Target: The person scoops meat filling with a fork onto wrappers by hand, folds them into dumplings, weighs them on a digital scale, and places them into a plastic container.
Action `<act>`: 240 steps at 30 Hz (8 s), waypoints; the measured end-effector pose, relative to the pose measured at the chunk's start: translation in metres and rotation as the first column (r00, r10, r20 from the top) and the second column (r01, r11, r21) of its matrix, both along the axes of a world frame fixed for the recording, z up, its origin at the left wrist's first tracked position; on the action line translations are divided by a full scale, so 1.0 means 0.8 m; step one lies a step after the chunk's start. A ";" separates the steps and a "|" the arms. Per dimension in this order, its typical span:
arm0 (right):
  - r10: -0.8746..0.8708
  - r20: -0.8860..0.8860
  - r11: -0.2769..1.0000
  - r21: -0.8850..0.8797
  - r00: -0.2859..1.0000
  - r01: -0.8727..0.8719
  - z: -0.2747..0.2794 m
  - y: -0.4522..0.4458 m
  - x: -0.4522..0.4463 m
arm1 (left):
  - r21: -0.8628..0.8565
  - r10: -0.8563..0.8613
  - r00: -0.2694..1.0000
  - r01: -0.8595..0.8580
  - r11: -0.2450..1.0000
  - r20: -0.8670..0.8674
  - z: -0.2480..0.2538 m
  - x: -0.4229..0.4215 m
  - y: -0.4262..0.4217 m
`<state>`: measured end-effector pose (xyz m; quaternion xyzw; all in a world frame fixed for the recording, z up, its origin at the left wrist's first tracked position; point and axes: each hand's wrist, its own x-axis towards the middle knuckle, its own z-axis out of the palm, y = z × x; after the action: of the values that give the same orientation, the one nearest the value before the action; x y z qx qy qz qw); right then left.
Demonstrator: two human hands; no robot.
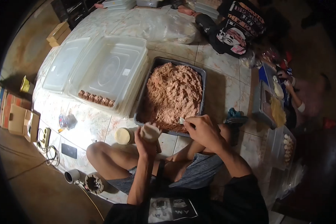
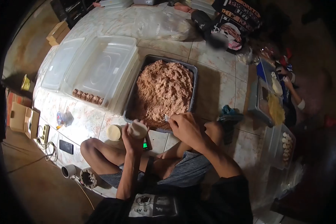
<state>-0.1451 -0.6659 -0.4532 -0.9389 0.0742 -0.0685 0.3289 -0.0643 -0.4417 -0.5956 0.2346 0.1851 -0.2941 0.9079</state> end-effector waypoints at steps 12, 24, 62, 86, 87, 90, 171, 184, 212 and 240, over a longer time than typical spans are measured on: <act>-0.004 0.089 0.997 -0.079 0.996 0.011 -0.043 0.056 -0.020 | 0.412 -0.179 0.952 0.064 0.909 0.248 0.064 -0.014 -0.023; 0.178 -0.286 0.870 -0.402 0.942 -0.287 -0.122 0.051 0.158 | 0.019 0.029 0.998 -0.027 0.999 -0.061 0.041 -0.017 0.027; 0.099 -0.124 0.995 0.019 0.987 -0.098 -0.012 0.082 -0.001 | -0.020 0.024 0.996 -0.026 0.999 -0.085 0.047 0.013 0.025; 0.163 -0.200 0.904 -0.361 0.966 -0.228 -0.128 0.079 0.179 | 0.743 -0.561 0.654 -0.002 0.669 0.508 0.012 -0.014 0.049; 0.175 -0.229 0.885 -0.390 0.958 -0.255 -0.125 0.088 0.189 | 0.725 -0.531 0.719 0.054 0.686 0.449 0.019 -0.022 0.047; 0.214 -0.241 0.895 -0.340 0.947 -0.289 -0.097 0.091 0.173 | 0.525 -0.301 0.865 0.053 0.850 0.400 -0.013 -0.033 0.063; 0.077 0.058 0.991 0.109 0.995 -0.083 0.025 0.111 -0.025 | 0.717 -0.538 0.641 -0.027 0.697 0.548 0.110 0.004 0.050; 0.114 -0.291 0.918 -0.334 0.950 -0.212 -0.123 0.071 0.191 | 0.726 -0.489 0.602 -0.240 0.644 0.632 0.109 -0.019 0.062; 0.131 0.178 0.990 -0.067 0.975 -0.121 0.104 0.098 -0.002 | 0.711 -0.637 0.335 -0.453 0.537 0.694 0.123 0.013 0.055; 0.177 0.035 0.983 0.040 0.984 -0.179 0.094 0.135 -0.022 | 0.328 -0.570 0.124 -0.905 0.270 0.812 0.148 0.013 0.025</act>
<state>-0.1625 -0.5581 -0.3782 -0.9333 -0.0138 -0.0519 0.3549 -0.0539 -0.4215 -0.4774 0.7920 -0.2799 0.2756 0.4675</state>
